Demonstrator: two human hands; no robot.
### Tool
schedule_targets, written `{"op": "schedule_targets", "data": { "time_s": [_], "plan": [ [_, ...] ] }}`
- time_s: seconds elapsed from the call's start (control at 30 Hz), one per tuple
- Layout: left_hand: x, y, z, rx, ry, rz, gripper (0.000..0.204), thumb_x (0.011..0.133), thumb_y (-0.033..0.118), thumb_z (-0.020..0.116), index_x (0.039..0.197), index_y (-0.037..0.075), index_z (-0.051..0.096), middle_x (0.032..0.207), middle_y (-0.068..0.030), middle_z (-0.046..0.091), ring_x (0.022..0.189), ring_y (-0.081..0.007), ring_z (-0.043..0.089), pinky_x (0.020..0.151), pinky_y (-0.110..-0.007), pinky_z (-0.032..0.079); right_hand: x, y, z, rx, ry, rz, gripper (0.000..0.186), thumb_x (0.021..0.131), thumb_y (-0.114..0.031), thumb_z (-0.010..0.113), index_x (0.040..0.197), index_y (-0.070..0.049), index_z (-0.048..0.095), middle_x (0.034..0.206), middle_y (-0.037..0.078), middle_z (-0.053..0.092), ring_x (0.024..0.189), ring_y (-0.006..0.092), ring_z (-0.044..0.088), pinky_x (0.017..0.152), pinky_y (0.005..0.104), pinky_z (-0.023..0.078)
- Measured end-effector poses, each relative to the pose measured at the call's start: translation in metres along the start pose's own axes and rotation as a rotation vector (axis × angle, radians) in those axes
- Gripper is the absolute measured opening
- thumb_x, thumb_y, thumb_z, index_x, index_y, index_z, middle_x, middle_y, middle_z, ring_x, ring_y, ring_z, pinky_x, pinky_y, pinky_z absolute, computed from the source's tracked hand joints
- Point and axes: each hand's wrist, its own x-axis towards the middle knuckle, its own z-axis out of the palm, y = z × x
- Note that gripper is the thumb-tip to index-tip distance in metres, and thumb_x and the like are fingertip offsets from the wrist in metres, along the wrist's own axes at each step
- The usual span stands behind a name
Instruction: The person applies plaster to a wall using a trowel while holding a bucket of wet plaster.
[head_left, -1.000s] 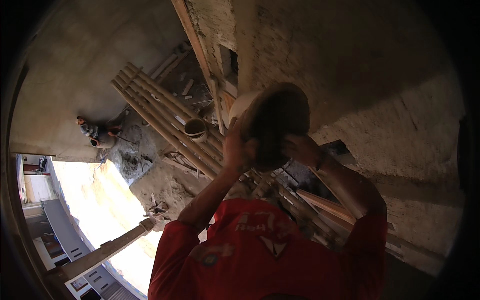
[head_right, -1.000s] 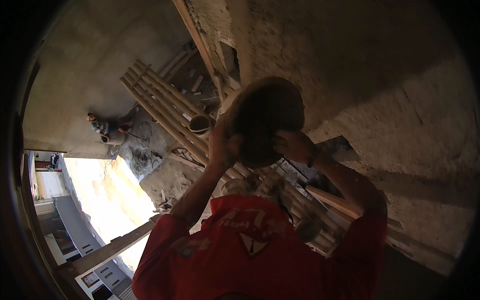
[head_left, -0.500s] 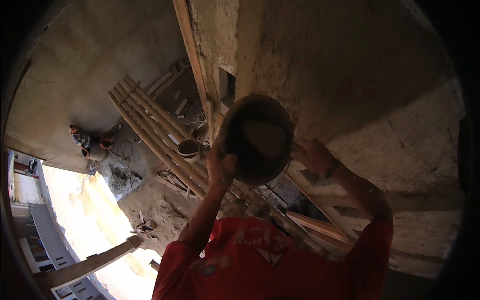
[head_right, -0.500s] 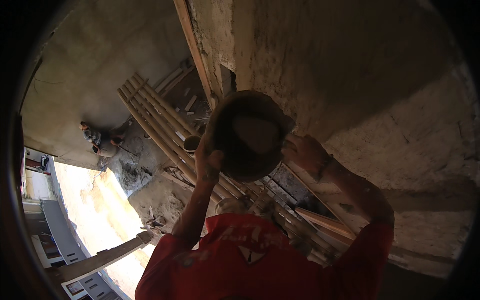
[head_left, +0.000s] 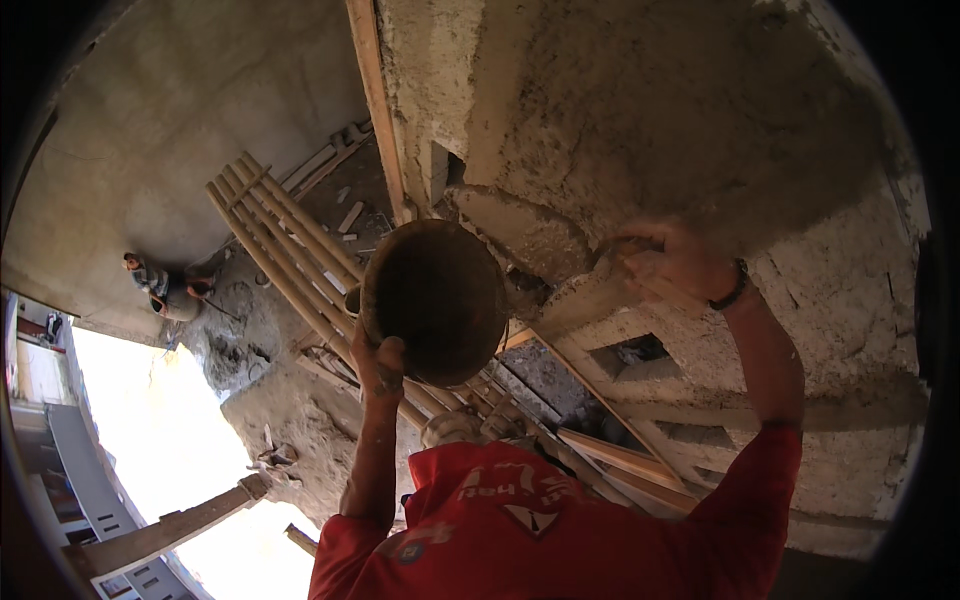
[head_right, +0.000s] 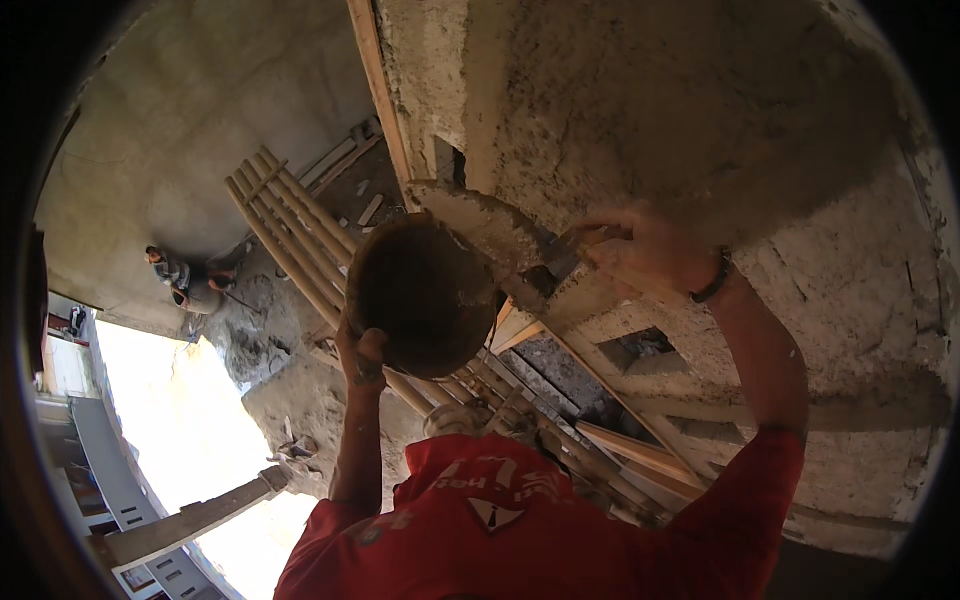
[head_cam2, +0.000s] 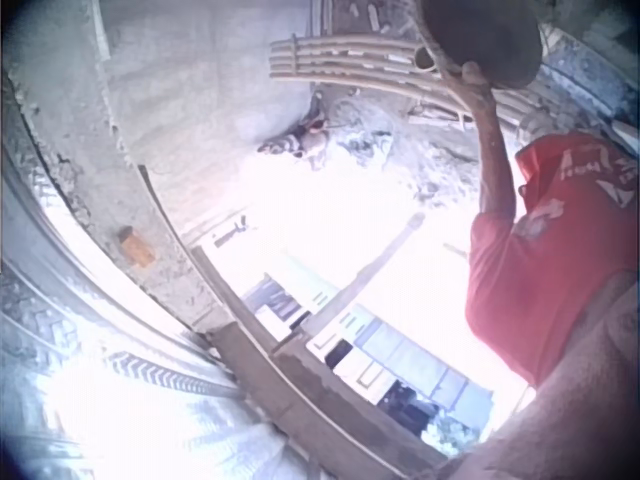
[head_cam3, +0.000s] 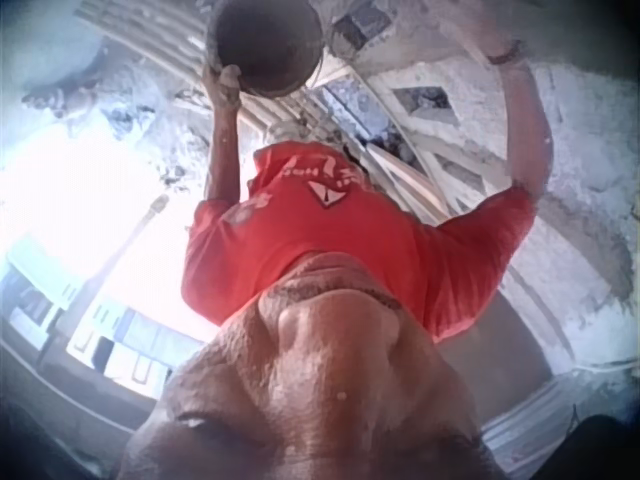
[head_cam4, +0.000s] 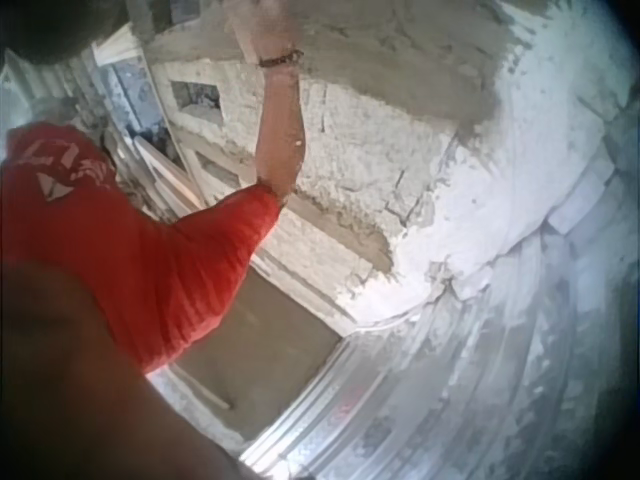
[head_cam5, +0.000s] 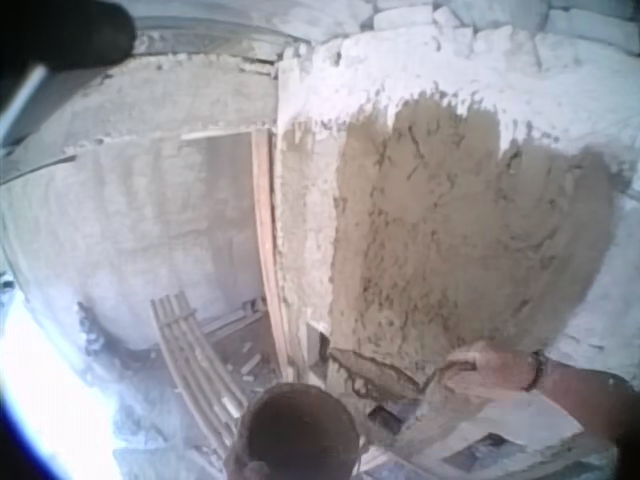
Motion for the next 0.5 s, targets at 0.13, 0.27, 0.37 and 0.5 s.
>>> {"op": "schedule_targets", "data": {
  "time_s": [0.13, 0.27, 0.37, 0.5],
  "plan": [
    [0.005, -0.005, -0.008, -0.015, -0.052, 0.120, 0.064, 0.075, 0.012, 0.054, 0.136, -0.007, 0.049, 0.122, -0.0116, 0.063, 0.111, -0.0190, 0.060, 0.100, -0.031, 0.045, -0.001, -0.026, -0.059, -0.494, 0.698, 0.056, 0.043, 0.091, -0.025, 0.062, 0.124, 0.002, 0.060, 0.088, 0.003, 0.061, 0.063, 0.0096, 0.053, 0.057, 0.0259, 0.047],
    [-0.005, -0.004, 0.000, 0.032, -0.029, 0.097, 0.063, 0.076, 0.015, 0.053, 0.134, -0.008, 0.050, 0.122, -0.0127, 0.063, 0.112, -0.0201, 0.059, 0.101, -0.032, 0.044, -0.033, -0.062, -0.069, -0.532, 0.743, 0.034, 0.043, 0.090, -0.023, 0.063, 0.125, 0.003, 0.060, 0.087, 0.003, 0.060, 0.062, 0.0076, 0.052, 0.056, 0.0244, 0.047],
    [-0.003, -0.006, 0.013, 0.033, -0.100, 0.077, 0.068, 0.074, 0.014, 0.053, 0.138, -0.007, 0.048, 0.129, -0.0118, 0.060, 0.119, -0.0227, 0.057, 0.107, -0.034, 0.041, -0.032, -0.053, -0.032, -0.437, 0.409, 0.130, 0.044, 0.089, -0.020, 0.063, 0.127, 0.002, 0.059, 0.088, 0.005, 0.062, 0.065, 0.0083, 0.056, 0.059, 0.0273, 0.050],
    [-0.001, -0.012, 0.035, 0.173, -0.189, 0.125, 0.067, 0.074, 0.015, 0.053, 0.138, -0.004, 0.049, 0.130, -0.0132, 0.060, 0.121, -0.0247, 0.057, 0.107, -0.036, 0.041, -0.015, 0.036, 0.031, -0.805, 0.117, -0.285, 0.038, 0.085, -0.014, 0.065, 0.122, -0.004, 0.063, 0.085, 0.010, 0.067, 0.069, 0.0189, 0.065, 0.063, 0.0325, 0.053]
  ]
}}
